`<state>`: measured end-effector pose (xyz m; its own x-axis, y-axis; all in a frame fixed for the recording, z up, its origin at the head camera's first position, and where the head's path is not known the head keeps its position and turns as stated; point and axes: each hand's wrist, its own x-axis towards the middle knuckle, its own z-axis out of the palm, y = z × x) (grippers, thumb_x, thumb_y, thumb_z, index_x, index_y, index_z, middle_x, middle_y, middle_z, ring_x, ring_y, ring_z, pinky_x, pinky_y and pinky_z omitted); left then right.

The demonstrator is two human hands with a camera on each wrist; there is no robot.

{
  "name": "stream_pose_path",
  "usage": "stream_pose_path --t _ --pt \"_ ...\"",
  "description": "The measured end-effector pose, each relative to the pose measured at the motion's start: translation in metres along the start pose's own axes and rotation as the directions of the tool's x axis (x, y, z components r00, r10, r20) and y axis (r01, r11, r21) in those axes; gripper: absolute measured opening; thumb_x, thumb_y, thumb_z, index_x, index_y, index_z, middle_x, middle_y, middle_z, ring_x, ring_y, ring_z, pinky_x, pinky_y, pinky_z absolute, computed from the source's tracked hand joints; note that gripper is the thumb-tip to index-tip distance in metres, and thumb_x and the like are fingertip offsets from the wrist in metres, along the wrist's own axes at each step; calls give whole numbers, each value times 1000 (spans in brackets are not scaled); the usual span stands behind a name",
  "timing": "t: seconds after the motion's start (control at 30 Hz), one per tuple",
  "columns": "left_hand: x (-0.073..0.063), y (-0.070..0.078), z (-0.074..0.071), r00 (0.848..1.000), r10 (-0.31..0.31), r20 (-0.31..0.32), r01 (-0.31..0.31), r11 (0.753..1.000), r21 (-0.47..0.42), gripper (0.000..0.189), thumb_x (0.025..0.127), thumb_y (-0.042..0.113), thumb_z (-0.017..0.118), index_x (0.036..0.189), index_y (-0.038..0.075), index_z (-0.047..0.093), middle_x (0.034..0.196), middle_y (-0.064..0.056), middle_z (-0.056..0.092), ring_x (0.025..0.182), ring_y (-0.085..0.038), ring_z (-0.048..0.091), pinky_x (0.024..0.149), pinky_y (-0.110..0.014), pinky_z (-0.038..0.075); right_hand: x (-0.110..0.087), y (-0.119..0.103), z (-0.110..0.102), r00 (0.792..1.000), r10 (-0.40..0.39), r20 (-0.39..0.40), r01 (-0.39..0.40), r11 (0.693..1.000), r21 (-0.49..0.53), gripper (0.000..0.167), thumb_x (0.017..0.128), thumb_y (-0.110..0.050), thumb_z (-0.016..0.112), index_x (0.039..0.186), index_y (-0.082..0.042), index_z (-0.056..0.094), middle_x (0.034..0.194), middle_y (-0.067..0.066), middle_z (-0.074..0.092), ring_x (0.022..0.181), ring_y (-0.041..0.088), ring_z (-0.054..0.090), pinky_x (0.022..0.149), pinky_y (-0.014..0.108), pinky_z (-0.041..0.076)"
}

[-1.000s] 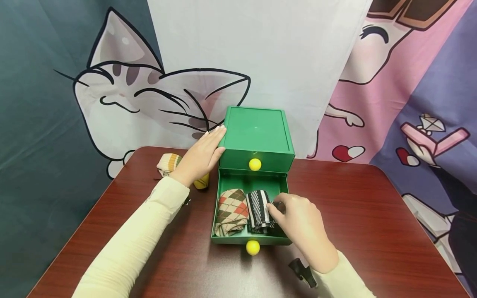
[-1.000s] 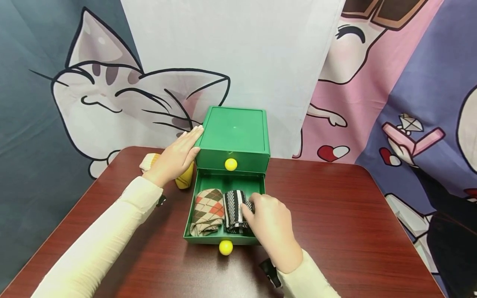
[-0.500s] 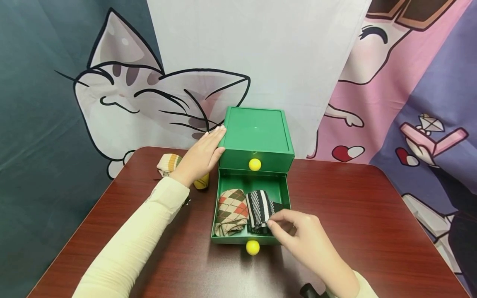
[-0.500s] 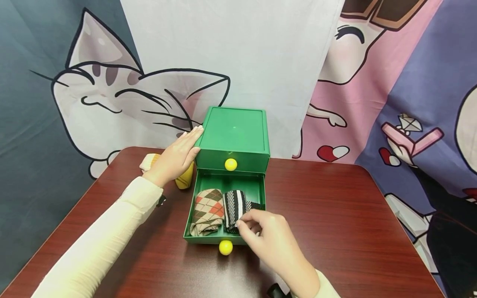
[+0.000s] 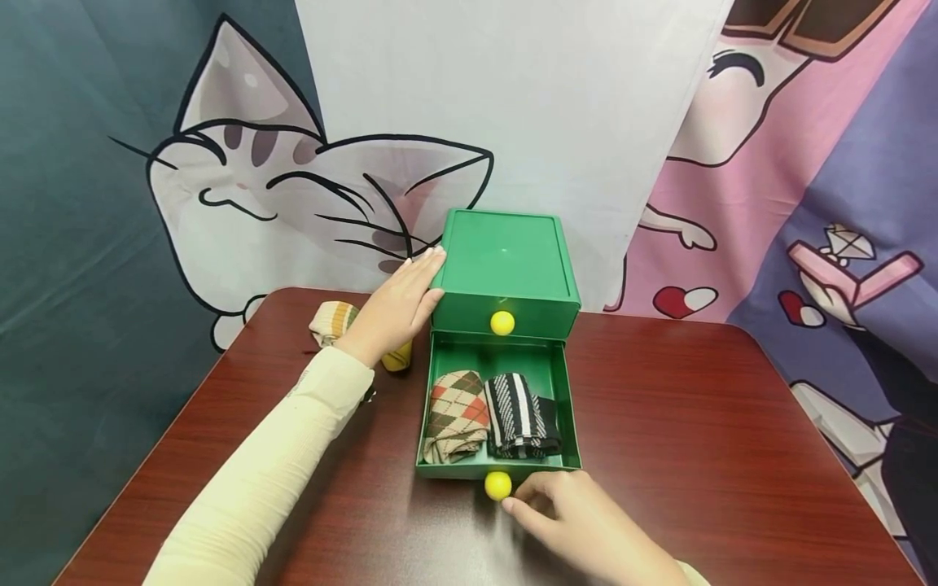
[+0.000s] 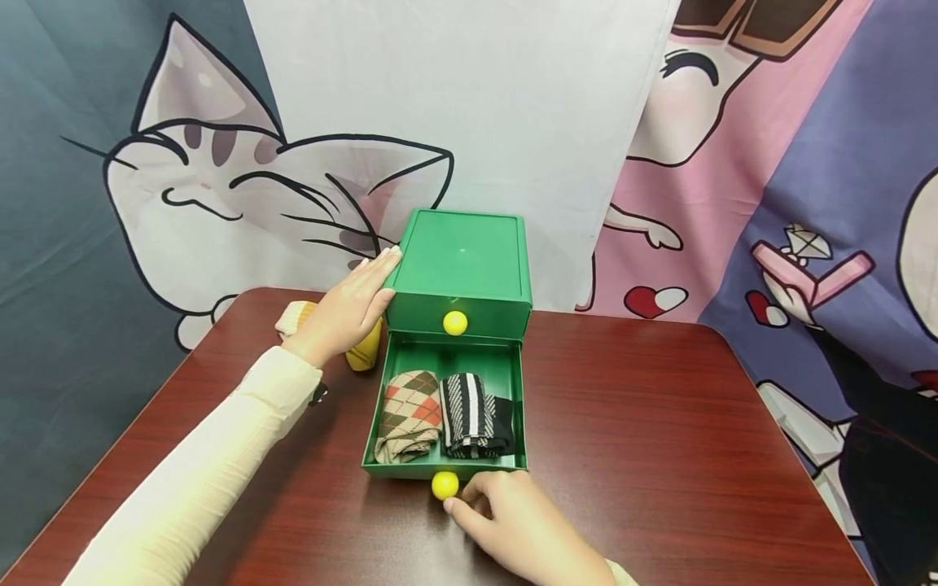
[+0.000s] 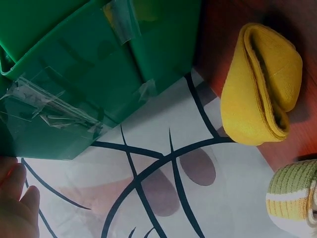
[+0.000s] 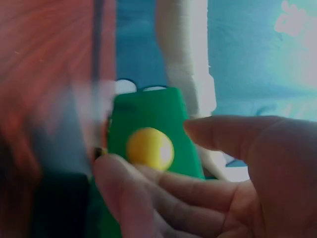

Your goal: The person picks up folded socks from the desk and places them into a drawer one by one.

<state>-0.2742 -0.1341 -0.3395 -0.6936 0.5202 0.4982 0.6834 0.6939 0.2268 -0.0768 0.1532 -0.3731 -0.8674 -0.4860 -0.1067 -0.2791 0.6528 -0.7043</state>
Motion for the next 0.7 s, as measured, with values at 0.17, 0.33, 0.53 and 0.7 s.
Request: stream_pose_path --t 0.17,0.33,0.53,0.7 --pt "0 1 0 1000 -2 -1 2 1000 -4 55 109 20 47 156 -5 32 161 -19 34 150 -34 29 126 -43 17 6 3 18 999 -12 -30 10 998 -55 31 98 -45 65 80 -21 68 66 -17 54 59 -1 45 53 21 41" --pt "1 0 1 1000 -2 -4 2 1000 -7 55 109 19 47 156 -5 32 161 -20 35 151 -32 29 126 -41 16 11 5 29 997 -5 -74 0 998 -68 37 98 -48 65 71 -23 60 59 -15 43 54 -1 38 49 20 36" --pt "1 -1 2 1000 6 -17 -6 1000 0 55 108 18 48 155 -5 33 160 -20 36 149 -35 31 125 -43 19 14 7 32 995 -5 -101 1 999 -43 38 99 -46 64 68 -25 56 58 -16 42 53 -2 38 48 20 37" --pt "0 -1 2 1000 7 -17 -7 1000 7 55 108 19 48 155 -5 33 160 -20 36 149 -35 32 125 -45 20 15 7 34 990 -16 -141 13 1000 -24 37 98 -44 65 68 -26 56 58 -17 42 53 -3 39 49 19 39"
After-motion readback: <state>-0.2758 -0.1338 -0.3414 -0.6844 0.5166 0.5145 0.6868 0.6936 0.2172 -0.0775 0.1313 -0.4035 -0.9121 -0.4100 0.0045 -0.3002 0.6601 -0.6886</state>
